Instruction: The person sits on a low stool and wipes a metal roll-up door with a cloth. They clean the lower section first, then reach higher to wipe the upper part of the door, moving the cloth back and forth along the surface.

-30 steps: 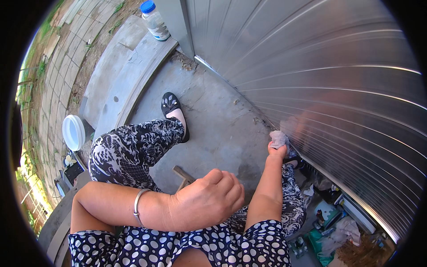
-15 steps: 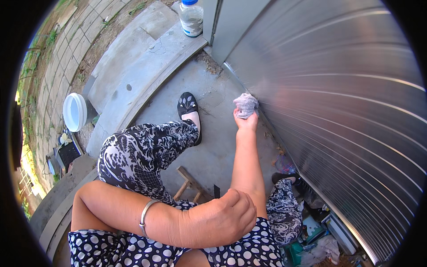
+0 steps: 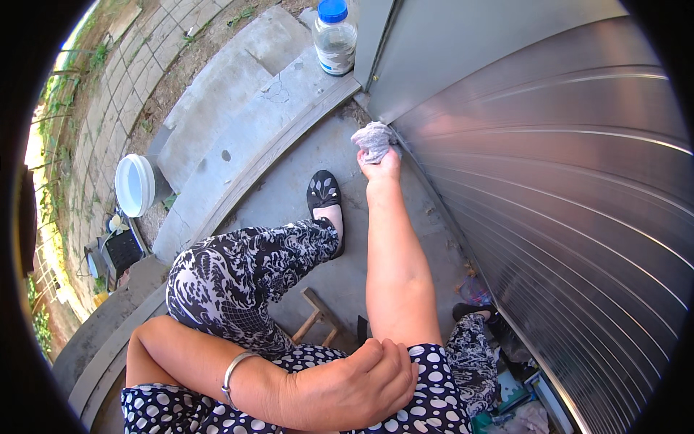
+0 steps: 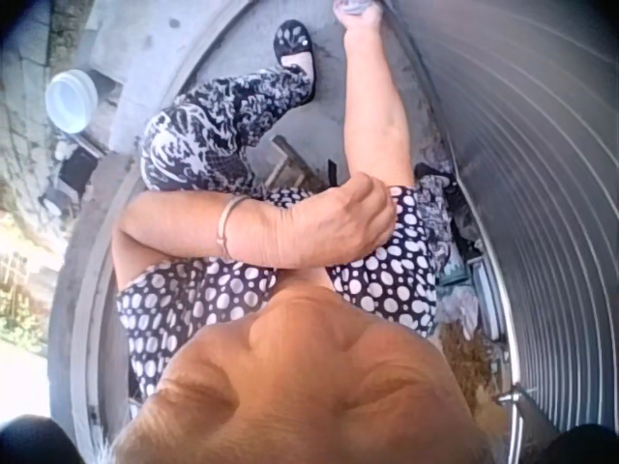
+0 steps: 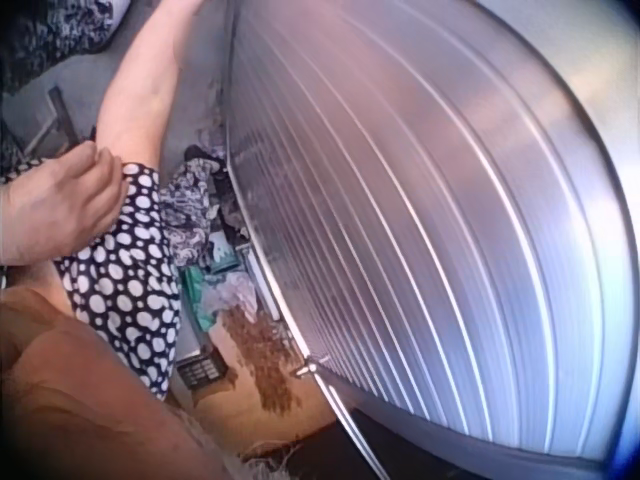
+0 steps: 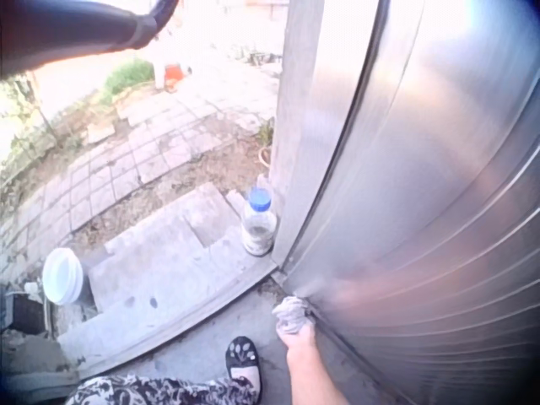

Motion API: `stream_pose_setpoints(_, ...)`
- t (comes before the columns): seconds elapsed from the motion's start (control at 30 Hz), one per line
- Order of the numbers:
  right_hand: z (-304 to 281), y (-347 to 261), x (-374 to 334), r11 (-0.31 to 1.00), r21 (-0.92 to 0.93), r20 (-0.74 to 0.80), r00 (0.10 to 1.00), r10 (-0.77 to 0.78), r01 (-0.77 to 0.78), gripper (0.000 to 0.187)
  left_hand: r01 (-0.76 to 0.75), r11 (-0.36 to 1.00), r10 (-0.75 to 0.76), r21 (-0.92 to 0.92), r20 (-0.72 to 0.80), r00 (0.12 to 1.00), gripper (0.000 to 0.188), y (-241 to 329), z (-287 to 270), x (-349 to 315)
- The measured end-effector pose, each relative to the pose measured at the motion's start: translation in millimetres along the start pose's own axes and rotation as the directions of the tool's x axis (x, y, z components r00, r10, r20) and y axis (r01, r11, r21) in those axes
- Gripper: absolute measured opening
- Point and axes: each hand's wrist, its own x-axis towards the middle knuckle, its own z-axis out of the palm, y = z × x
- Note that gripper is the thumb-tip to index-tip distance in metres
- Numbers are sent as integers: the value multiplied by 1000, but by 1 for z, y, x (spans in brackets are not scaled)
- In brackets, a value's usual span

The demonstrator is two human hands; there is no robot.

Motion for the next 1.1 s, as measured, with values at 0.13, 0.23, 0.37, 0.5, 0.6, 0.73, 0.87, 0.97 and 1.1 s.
stream_pose_setpoints(0.13, 5, -2, -6, 998, 24, 126, 991, 46, -49, 27, 27, 1000, -28, -15, -43, 999, 27, 3, -3, 1)
stream_pose_setpoints(0.23, 6, -5, -30, 998, -52, 235, 971, 40, -29, 27, -88, 993, 94, -77, 76, 993, 30, 9, 12, -3)
stream_pose_setpoints(0.37, -2, -13, -91, 957, -245, 300, 951, -77, 155, 28, -59, 998, 59, -12, 4, 998, 23, 13, 18, -1)
stream_pose_setpoints(0.5, -27, -31, -176, 820, -412, 337, 903, -268, 397, 33, -56, 998, 57, 15, -63, 996, 16, 12, 20, 6)
stream_pose_setpoints(0.6, -41, -43, -244, 734, -451, 353, 857, -376, 508, 33, -62, 997, 64, 41, -44, 997, 18, 19, 29, 10)
stream_pose_setpoints(0.73, -49, -60, -329, 683, -474, 323, 831, -452, 556, 33, -56, 998, 56, -4, -60, 997, 25, 20, 39, 24)
stream_pose_setpoints(0.87, -50, -69, -408, 608, -476, 326, 770, -549, 635, 36, 42, 866, -264, -498, -385, 884, 60, 25, 39, 50)
stream_pose_setpoints(0.97, -53, -72, -447, 532, -378, 479, 652, -588, 758, 40, 158, 595, -507, -788, -216, 835, 72, 20, 53, 67)
stream_pose_setpoints(1.1, -81, -66, -477, 525, -227, 597, 543, -590, 820, 42, 218, 262, -356, -940, 116, 927, 107, 41, 68, 85)
